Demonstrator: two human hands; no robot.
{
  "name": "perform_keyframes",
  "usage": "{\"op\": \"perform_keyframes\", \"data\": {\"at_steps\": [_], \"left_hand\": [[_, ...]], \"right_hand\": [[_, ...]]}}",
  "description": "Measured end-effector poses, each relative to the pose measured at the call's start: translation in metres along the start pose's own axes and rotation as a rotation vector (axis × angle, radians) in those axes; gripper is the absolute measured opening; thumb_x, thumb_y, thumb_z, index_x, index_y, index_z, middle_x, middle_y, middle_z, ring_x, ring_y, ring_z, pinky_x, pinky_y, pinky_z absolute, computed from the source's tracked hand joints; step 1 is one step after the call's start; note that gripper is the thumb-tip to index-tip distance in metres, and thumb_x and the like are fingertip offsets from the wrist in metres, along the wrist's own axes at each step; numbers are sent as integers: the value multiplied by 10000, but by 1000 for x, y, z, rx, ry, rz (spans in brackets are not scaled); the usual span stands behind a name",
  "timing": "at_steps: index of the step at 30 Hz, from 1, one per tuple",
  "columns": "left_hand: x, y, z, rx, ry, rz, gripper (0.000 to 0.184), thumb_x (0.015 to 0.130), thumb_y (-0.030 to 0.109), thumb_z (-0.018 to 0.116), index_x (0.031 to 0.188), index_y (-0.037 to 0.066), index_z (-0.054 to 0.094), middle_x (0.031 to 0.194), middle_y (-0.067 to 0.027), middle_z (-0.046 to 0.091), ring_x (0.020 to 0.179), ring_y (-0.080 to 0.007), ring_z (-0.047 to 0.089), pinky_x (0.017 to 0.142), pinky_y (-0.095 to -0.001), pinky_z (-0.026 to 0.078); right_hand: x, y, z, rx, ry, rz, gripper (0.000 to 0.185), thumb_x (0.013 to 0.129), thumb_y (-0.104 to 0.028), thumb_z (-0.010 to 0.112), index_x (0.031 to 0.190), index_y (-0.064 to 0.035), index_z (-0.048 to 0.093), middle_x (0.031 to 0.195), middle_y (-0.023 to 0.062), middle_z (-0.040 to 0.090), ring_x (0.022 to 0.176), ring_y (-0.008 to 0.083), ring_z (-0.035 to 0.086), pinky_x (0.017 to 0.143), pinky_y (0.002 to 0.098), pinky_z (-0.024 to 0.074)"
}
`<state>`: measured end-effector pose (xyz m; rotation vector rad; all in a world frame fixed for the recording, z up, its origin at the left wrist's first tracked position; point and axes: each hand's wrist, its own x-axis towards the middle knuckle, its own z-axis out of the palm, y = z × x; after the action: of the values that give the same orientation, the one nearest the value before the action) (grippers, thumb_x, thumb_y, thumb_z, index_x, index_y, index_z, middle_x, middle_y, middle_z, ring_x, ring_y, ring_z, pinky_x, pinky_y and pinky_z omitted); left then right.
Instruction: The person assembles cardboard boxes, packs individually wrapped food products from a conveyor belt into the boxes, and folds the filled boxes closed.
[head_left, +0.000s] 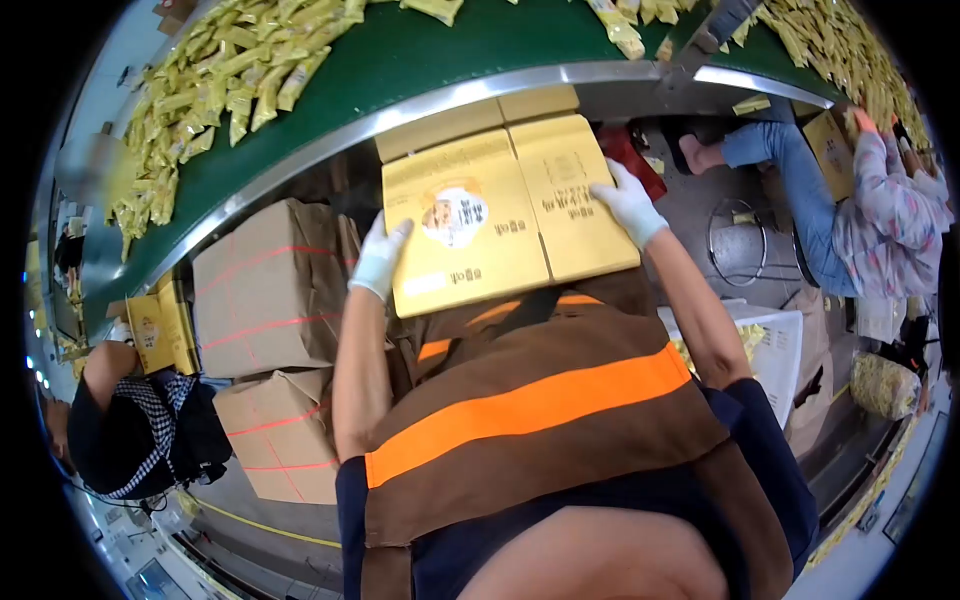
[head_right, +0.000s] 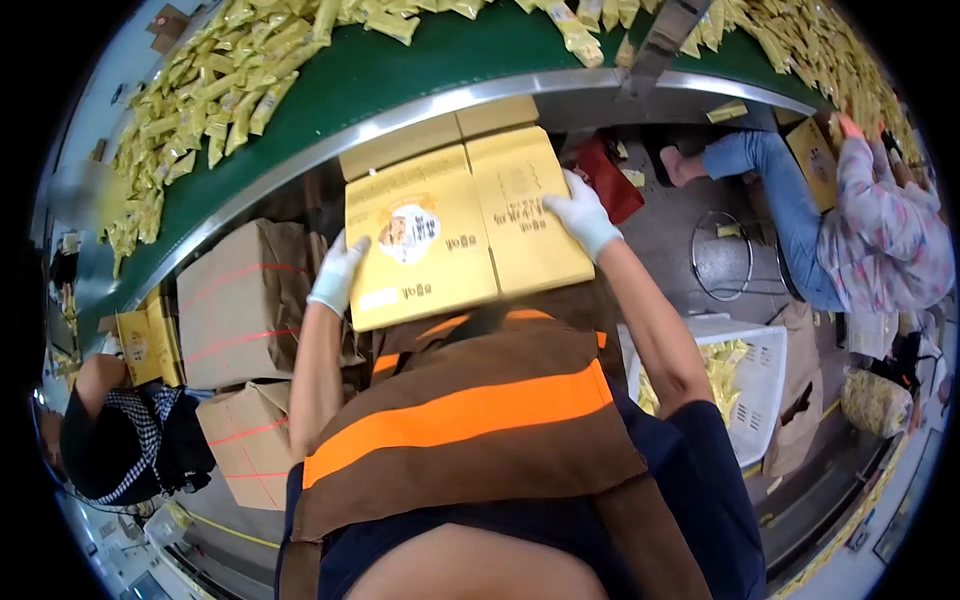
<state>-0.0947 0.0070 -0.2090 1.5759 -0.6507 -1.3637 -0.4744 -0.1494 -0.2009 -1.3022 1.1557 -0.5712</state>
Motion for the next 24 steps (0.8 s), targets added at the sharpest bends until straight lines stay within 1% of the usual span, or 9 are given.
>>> {"op": "perform_keyframes", "data": {"at_steps": [1, 4, 6, 8, 10, 14, 18, 21, 24], "left_hand": [[-4, -3, -1, -15, 15, 86, 623, 930, 175, 637, 1454, -22, 364, 1274, -147, 597, 1112, -194, 587, 937, -304, 475], [-39, 0, 14, -73, 125, 271, 639, 945, 160, 602, 1482, -24, 308, 1353, -164, 542, 1167, -209, 556, 971, -311, 453], [-23, -6, 9, 55, 221, 253, 655, 949, 161, 586, 1493, -32, 276, 1390, -177, 506, 1201, -224, 530, 1001, -312, 427], [-6, -6, 10, 190, 290, 150, 650, 948, 149, 576, 1493, -34, 274, 1381, -172, 512, 1190, -228, 532, 999, -307, 419], [-4, 12, 6, -110, 107, 156, 637, 940, 139, 581, 1488, -15, 295, 1355, -151, 538, 1165, -207, 545, 979, -299, 434], [-27, 26, 16, -199, 106, 215, 618, 909, 68, 591, 1468, 2, 337, 1303, -118, 574, 1108, -181, 577, 943, -282, 462], [-28, 8, 21, -103, 222, 259, 703, 882, 86, 619, 1495, -3, 286, 1356, -154, 529, 1186, -210, 538, 981, -303, 444], [-37, 7, 19, -179, 172, 214, 714, 880, 103, 628, 1492, -15, 282, 1345, -150, 533, 1176, -197, 538, 992, -314, 443], [-56, 31, 15, -241, 77, 291, 600, 888, 110, 622, 1410, -46, 371, 1284, -133, 566, 1147, -183, 552, 991, -314, 445]], "right_hand": [[-9, -5, 0, -4, 10, -60, 601, 845, -86, 609, 1403, 23, 415, 1268, 154, 590, 1133, 209, 580, 953, 302, 463], [-43, -11, -2, 121, 29, -158, 645, 868, -105, 598, 1451, 18, 350, 1355, 167, 535, 1233, 232, 525, 1036, 321, 410], [-23, -3, 0, -139, 117, -191, 645, 886, -132, 592, 1461, 14, 337, 1382, 165, 515, 1256, 241, 505, 1056, 329, 389], [0, -19, 13, -103, 66, -98, 634, 908, -152, 577, 1468, 8, 326, 1406, 161, 497, 1288, 246, 477, 1077, 328, 365], [14, -10, 13, 154, 18, -81, 629, 920, -108, 553, 1488, 6, 307, 1459, 139, 445, 1329, 230, 434, 1097, 319, 334], [-2, -16, 5, 378, -85, -23, 679, 906, -43, 534, 1518, 19, 245, 1522, 119, 363, 1383, 217, 368, 1119, 315, 301], [-13, -27, 2, 524, -215, -8, 688, 889, -37, 540, 1513, -13, 250, 1496, 139, 387, 1366, 244, 392, 1110, 326, 322], [-2, -7, -6, 273, -196, 80, 724, 861, -64, 584, 1507, -26, 260, 1502, 163, 371, 1393, 265, 355, 1132, 366, 297], [5, -14, -14, -621, 31, -346, 778, 828, -123, 650, 1501, -27, 272, 1503, 206, 358, 1408, 309, 331, 1155, 412, 264]]}}
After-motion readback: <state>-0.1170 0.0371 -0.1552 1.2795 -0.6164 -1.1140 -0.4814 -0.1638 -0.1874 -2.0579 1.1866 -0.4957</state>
